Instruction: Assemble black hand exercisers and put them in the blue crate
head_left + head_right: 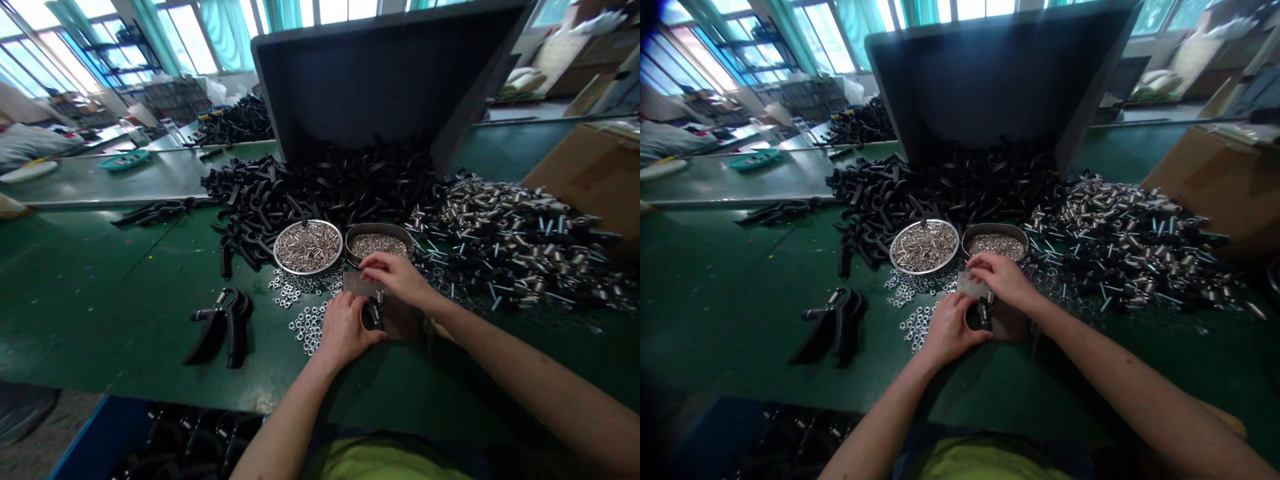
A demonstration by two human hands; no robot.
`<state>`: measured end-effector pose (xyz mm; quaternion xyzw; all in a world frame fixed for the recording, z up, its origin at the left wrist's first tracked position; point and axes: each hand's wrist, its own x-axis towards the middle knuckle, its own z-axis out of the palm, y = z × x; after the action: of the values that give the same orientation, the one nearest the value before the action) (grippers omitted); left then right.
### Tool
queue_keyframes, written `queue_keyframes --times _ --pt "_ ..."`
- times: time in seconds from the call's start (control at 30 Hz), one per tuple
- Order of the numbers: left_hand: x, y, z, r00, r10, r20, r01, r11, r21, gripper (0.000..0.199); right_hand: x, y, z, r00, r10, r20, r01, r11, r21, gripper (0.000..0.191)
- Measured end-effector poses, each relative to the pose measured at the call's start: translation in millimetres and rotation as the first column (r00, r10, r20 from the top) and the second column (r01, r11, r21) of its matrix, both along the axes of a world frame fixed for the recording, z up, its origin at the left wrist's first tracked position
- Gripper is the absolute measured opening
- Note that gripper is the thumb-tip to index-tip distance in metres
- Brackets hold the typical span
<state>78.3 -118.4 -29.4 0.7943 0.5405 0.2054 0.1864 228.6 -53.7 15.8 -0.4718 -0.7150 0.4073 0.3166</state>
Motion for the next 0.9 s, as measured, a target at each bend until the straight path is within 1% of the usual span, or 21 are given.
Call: queue_keyframes --times 0.03,0.07,0.13,0.23,0.4,0.47,0.57,0.6,0.63,0.7,0.73,0.77,0.8,0.87,0.9 --pt "-0.2 0.3 -0.2 1.0 -0.005 0.003 0.005 1.0 -0.003 0.056 8.6 -8.9 -5.0 1.0 -0.024 0.008 0.025 0.999 -0.026 0.014" --pt "-0.4 0.5 -0.4 1.0 -0.009 0.003 0.009 1.0 -0.006 0.056 14.8 -16.5 -10.6 0.998 -0.048 0.041 0.049 0.999 -0.017 0.014" --pt "-0.4 0.9 -0.8 1.0 -0.016 -0.003 0.016 1.0 -0.008 0.057 20.4 -26.5 -21.3 0.986 -0.071 0.151 0.061 0.996 0.071 0.014" --pt "-0.2 1.0 -1.0 1.0 -0.019 -0.012 0.02 1.0 0.003 0.057 17.4 -30.4 -31.2 0.956 -0.067 0.287 0.005 0.978 0.209 0.015" --pt "0.1 1.1 0.4 1.0 -0.019 -0.023 0.019 1.0 0.002 0.056 10.4 -31.2 -38.2 0.896 -0.109 0.429 -0.038 0.947 0.32 0.015" --pt "0.1 1.3 0.8 0.999 -0.024 -0.023 0.024 1.0 -0.004 0.056 9.0 -37.1 -42.2 0.86 -0.131 0.493 -0.093 0.909 0.405 0.015" --pt "0.1 0.9 1.1 0.999 -0.029 -0.027 0.029 1.0 -0.001 0.055 8.3 -47.5 -46.4 0.816 -0.193 0.545 -0.161 0.829 0.535 0.02" --pt "0.1 0.4 1.3 0.999 -0.027 -0.029 0.027 1.0 0.004 0.055 9.2 -49.0 -45.6 0.815 -0.202 0.544 -0.165 0.818 0.55 0.021" --pt "0.1 -0.4 1.4 0.999 -0.021 -0.029 0.022 1.0 0.01 0.055 11.1 -48.4 -43.2 0.821 -0.185 0.54 -0.172 0.822 0.543 0.022" --pt "-0.2 -2.3 1.8 0.999 -0.021 -0.024 0.022 0.999 0.028 0.059 18.0 -39.6 -33.3 0.844 -0.107 0.526 -0.191 0.856 0.48 0.024" --pt "-0.4 -3.3 2.1 0.999 -0.028 -0.02 0.029 0.999 0.039 0.061 22.8 -31.3 -26.5 0.846 -0.093 0.524 -0.182 0.875 0.449 0.025" --pt "-0.7 -4.1 2.2 0.999 -0.041 -0.021 0.042 0.998 0.048 0.063 28.1 -20.6 -19.0 0.828 -0.112 0.55 -0.158 0.894 0.419 0.027" --pt "-1.1 -4.8 2.4 0.998 -0.055 -0.026 0.057 0.997 0.055 0.064 33.6 -8.1 -11.7 0.784 -0.157 0.601 -0.116 0.913 0.391 0.028" --pt "-1.6 -5.5 2.6 0.996 -0.075 -0.047 0.078 0.995 0.062 0.063 42.8 19.8 0.3 0.632 -0.257 0.731 -0.014 0.939 0.343 0.028" --pt "-1.7 -5.7 2.8 0.995 -0.077 -0.061 0.081 0.995 0.063 0.062 45.8 33.5 4.1 0.555 -0.265 0.788 0.013 0.951 0.31 0.025"
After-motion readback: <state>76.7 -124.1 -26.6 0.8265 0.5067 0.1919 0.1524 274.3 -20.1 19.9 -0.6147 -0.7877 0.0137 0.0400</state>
